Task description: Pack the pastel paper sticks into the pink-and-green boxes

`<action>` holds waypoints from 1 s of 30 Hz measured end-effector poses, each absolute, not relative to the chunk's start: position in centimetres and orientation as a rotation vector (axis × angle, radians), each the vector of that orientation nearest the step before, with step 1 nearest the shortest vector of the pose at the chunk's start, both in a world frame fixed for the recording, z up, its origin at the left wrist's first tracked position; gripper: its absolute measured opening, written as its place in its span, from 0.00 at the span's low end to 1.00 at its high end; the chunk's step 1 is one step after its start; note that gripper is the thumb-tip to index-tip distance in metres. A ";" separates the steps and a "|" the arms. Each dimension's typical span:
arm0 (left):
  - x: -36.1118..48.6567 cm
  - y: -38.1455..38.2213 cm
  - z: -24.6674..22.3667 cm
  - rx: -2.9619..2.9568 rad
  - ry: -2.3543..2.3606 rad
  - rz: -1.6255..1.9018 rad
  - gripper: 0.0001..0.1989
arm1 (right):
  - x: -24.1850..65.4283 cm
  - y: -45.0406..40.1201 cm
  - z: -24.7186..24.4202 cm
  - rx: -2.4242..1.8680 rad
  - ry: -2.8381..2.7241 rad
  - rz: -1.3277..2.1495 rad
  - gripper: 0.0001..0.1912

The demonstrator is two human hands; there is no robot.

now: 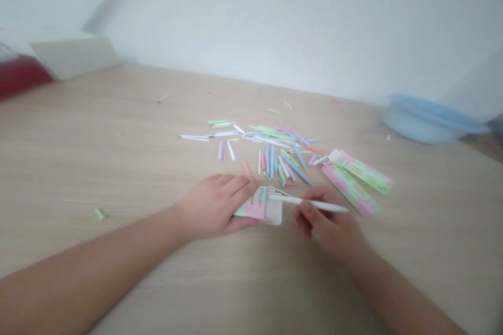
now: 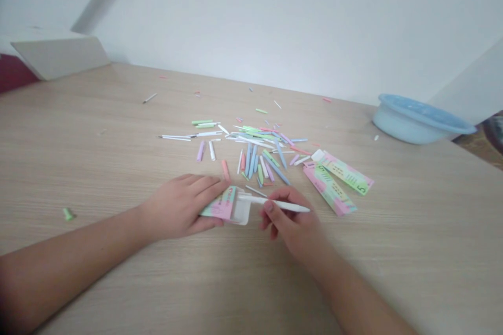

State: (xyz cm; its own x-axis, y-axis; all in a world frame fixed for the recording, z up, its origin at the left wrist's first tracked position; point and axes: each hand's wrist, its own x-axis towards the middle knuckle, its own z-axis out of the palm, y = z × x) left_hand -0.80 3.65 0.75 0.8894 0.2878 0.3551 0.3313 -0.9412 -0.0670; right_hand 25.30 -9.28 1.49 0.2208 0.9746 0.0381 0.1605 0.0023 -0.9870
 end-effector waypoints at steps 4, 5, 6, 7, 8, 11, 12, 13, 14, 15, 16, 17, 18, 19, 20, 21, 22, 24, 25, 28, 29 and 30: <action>-0.8 3.6 0.7 -2.926 -0.448 -0.525 0.37 | 24.8 -9.1 1.5 -1.473 -1.272 0.987 0.20; -0.9 3.6 0.6 -2.924 -0.452 -0.526 0.37 | 24.7 -9.2 1.5 -1.442 -1.327 1.014 0.21; -0.9 3.7 0.6 -2.924 -0.460 -0.531 0.37 | 24.6 -9.3 1.4 -1.393 -1.381 1.037 0.24; -0.9 3.7 0.6 -2.925 -0.474 -0.536 0.37 | 24.5 -9.5 1.3 -1.343 -1.415 1.047 0.28; -0.9 3.7 0.6 -2.927 -0.488 -0.541 0.36 | 24.5 -9.6 1.2 -1.306 -1.417 1.041 0.31; -1.0 3.8 0.6 -2.934 -0.505 -0.552 0.36 | 24.6 -10.1 1.1 -1.288 -1.295 0.923 0.28; -1.0 3.8 0.6 -2.935 -0.505 -0.559 0.36 | 24.7 -10.2 1.1 -1.292 -1.262 0.876 0.25; -1.0 3.8 0.5 -2.937 -0.507 -0.568 0.36 | 24.8 -10.3 1.1 -1.294 -1.252 0.834 0.21; -1.0 3.9 0.5 -2.937 -0.513 -0.580 0.36 | 24.9 -10.4 1.1 -1.298 -1.261 0.791 0.18; -1.1 3.8 0.5 -2.936 -0.520 -0.590 0.36 | 25.0 -10.5 1.2 -1.308 -1.279 0.748 0.15; -1.1 3.8 0.5 -2.935 -0.523 -0.599 0.36 | 25.1 -10.5 1.2 -1.331 -1.302 0.710 0.12; -1.1 3.8 0.4 -2.932 -0.524 -0.607 0.36 | 25.2 -10.6 1.1 -1.365 -1.328 0.685 0.10; -1.2 3.8 0.4 -2.931 -0.520 -0.615 0.36 | 25.3 -10.6 1.0 -1.398 -1.355 0.666 0.08; -1.2 3.8 0.4 -2.931 -0.517 -0.621 0.36 | 25.4 -10.7 0.9 -1.427 -1.384 0.655 0.06; -1.2 3.8 0.4 -2.931 -0.513 -0.627 0.36 | 25.4 -10.8 0.8 -1.451 -1.414 0.644 0.06; -1.2 3.8 0.4 -2.931 -0.512 -0.631 0.36 | 25.5 -10.9 0.6 -1.473 -1.447 0.633 0.05; -1.2 3.8 0.5 -2.928 -0.513 -0.635 0.36 | 25.5 -10.9 0.4 -1.492 -1.479 0.623 0.05; -1.1 3.8 0.5 -2.925 -0.505 -0.632 0.36 | 25.3 -10.9 0.0 -1.531 -1.528 0.605 0.05; -1.0 3.8 0.5 -2.923 -0.495 -0.629 0.36 | 25.2 -10.9 -0.1 -1.552 -1.550 0.595 0.05; -0.9 3.6 0.4 -2.918 -0.435 -0.608 0.36 | 24.4 -10.3 -0.2 -1.594 -1.605 0.532 0.07; -0.9 3.4 0.4 -2.915 -0.405 -0.599 0.36 | 24.0 -10.1 0.0 -1.593 -1.622 0.501 0.08; -0.8 3.3 0.4 -2.911 -0.374 -0.592 0.36 | 23.7 -9.9 0.2 -1.586 -1.656 0.475 0.08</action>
State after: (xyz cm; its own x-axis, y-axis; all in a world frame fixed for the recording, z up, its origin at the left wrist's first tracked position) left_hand -0.84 3.27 0.36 0.8911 0.2125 0.4009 0.2708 -0.9580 -0.0941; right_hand 23.70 -9.90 0.25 0.0811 0.9583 0.2742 0.6671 0.1522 -0.7293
